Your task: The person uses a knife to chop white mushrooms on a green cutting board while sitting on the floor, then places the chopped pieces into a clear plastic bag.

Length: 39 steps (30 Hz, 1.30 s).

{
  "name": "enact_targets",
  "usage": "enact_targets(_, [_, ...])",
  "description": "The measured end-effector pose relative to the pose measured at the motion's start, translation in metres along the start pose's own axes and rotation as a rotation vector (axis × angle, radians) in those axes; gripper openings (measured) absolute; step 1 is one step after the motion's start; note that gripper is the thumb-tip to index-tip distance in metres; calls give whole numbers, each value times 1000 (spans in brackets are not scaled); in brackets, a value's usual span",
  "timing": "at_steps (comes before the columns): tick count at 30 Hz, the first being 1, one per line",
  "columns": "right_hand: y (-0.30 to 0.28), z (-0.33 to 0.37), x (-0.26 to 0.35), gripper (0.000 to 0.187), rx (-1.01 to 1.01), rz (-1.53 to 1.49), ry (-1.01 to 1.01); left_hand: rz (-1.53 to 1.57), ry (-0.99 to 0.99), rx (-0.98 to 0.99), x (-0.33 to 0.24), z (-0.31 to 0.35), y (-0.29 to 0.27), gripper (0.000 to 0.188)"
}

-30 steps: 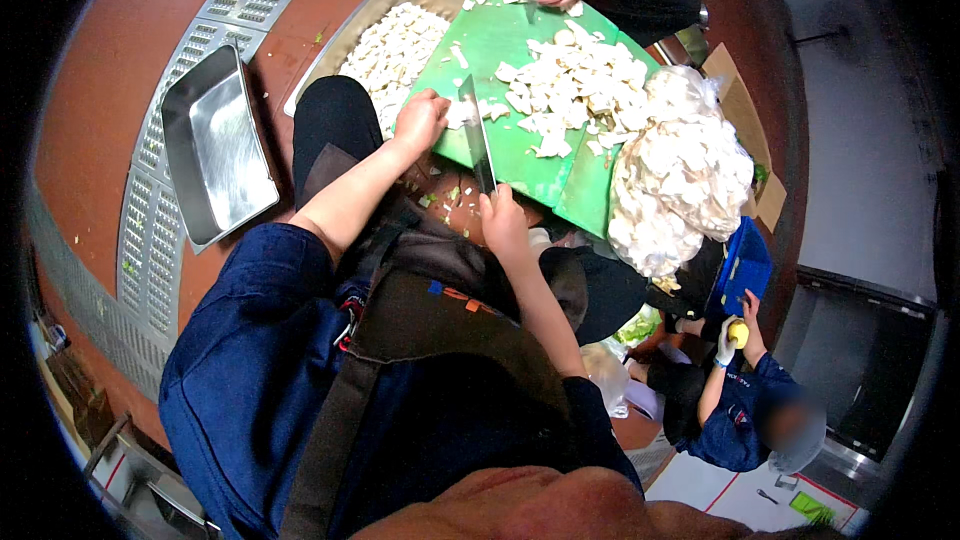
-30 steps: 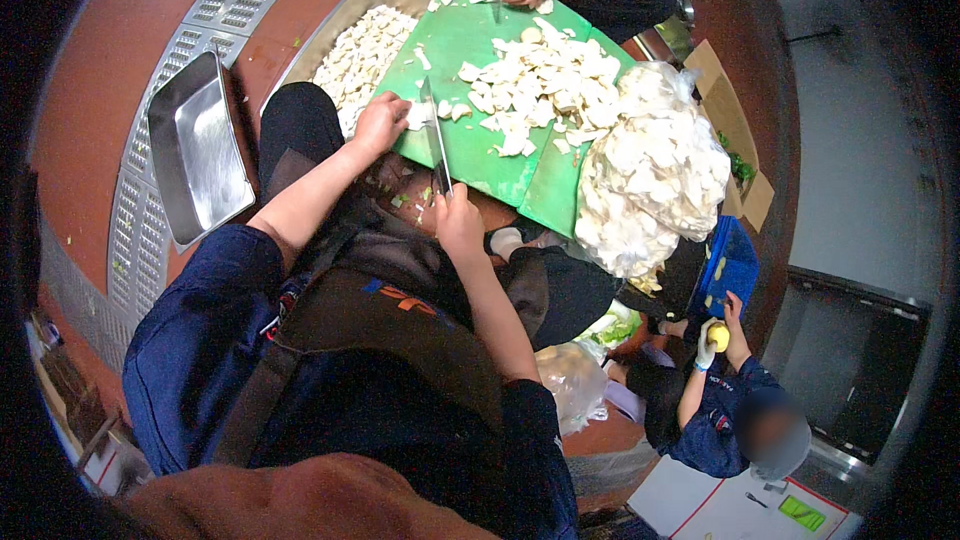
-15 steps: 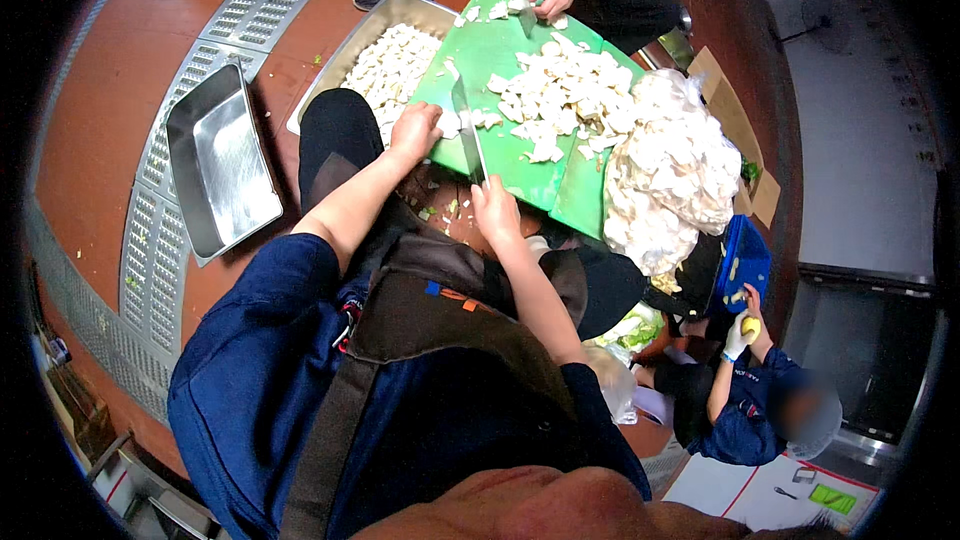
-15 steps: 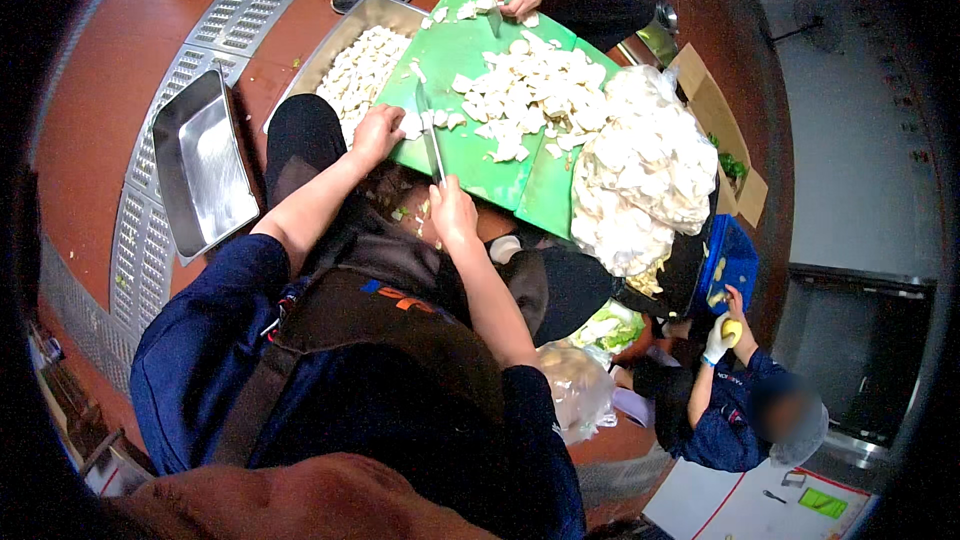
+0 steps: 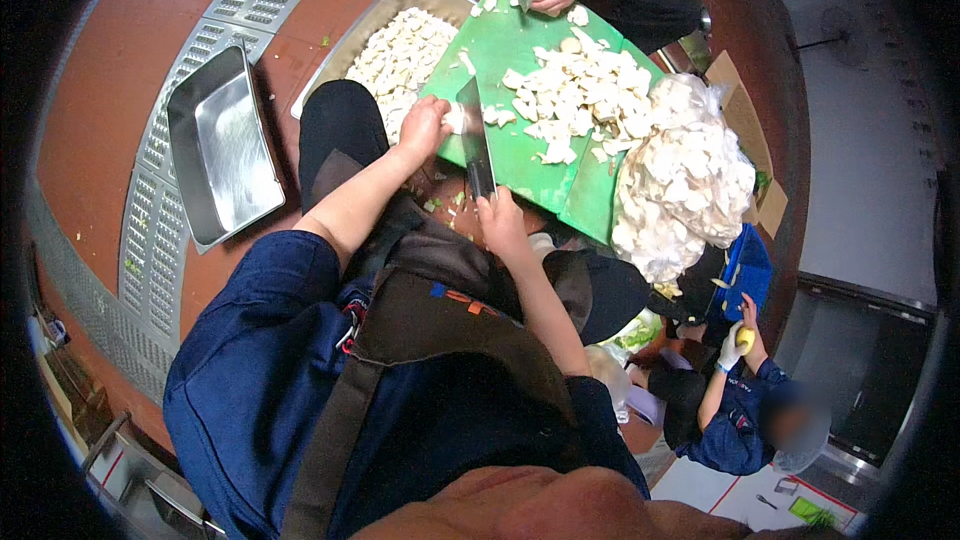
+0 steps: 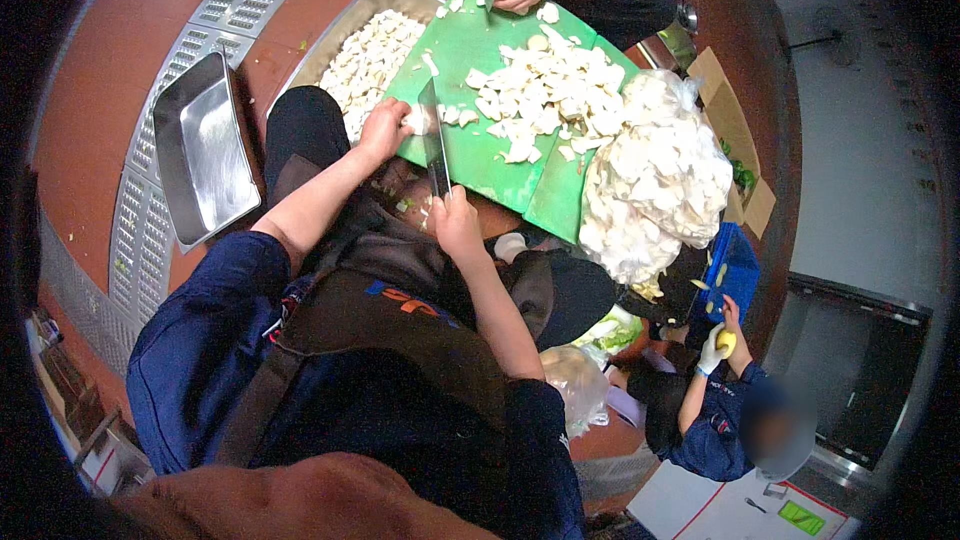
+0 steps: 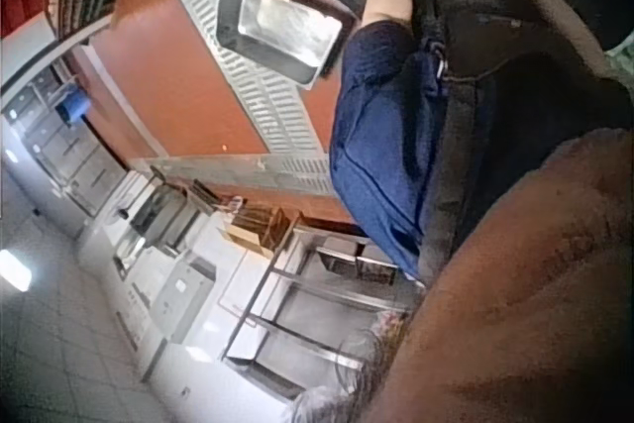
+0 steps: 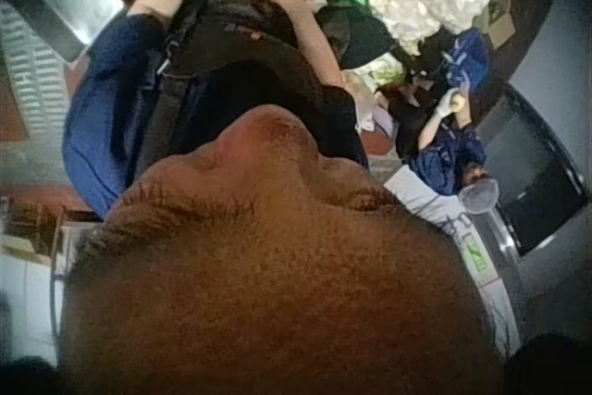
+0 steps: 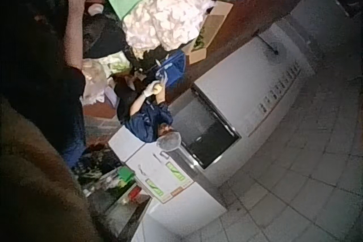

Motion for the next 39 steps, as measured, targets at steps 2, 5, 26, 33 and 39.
enact_targets(2, [15, -6, -4, 28, -44, 55, 62, -3, 2, 12, -1, -3, 1, 31])
enact_targets(5, [16, -9, 5, 30, -58, 59, 42, 20, -27, 7, 1, -3, 1, 31])
enact_targets(26, [20, -8, 13, 27, 3, 97, -32, -74, -43, 0, 5, -2, -4, 20])
enact_targets(33, [-43, 23, 11, 33, -216, 3, -36, 0, -146, -47, -20, 7, -22, 52])
enact_targets(39, [-49, 36, -17, 25, -152, 111, 23, -70, -10, -25, -36, -9, -6, 48])
Point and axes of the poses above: each hand's wrist, its own z-axis away from the middle knuckle, its own y-axis out of the palm, x = y × z, the point moved 6 cm from there along -z, towards the middle knuckle, and after that the axes turned 11 degrees about -x, right-handed, at the moved point
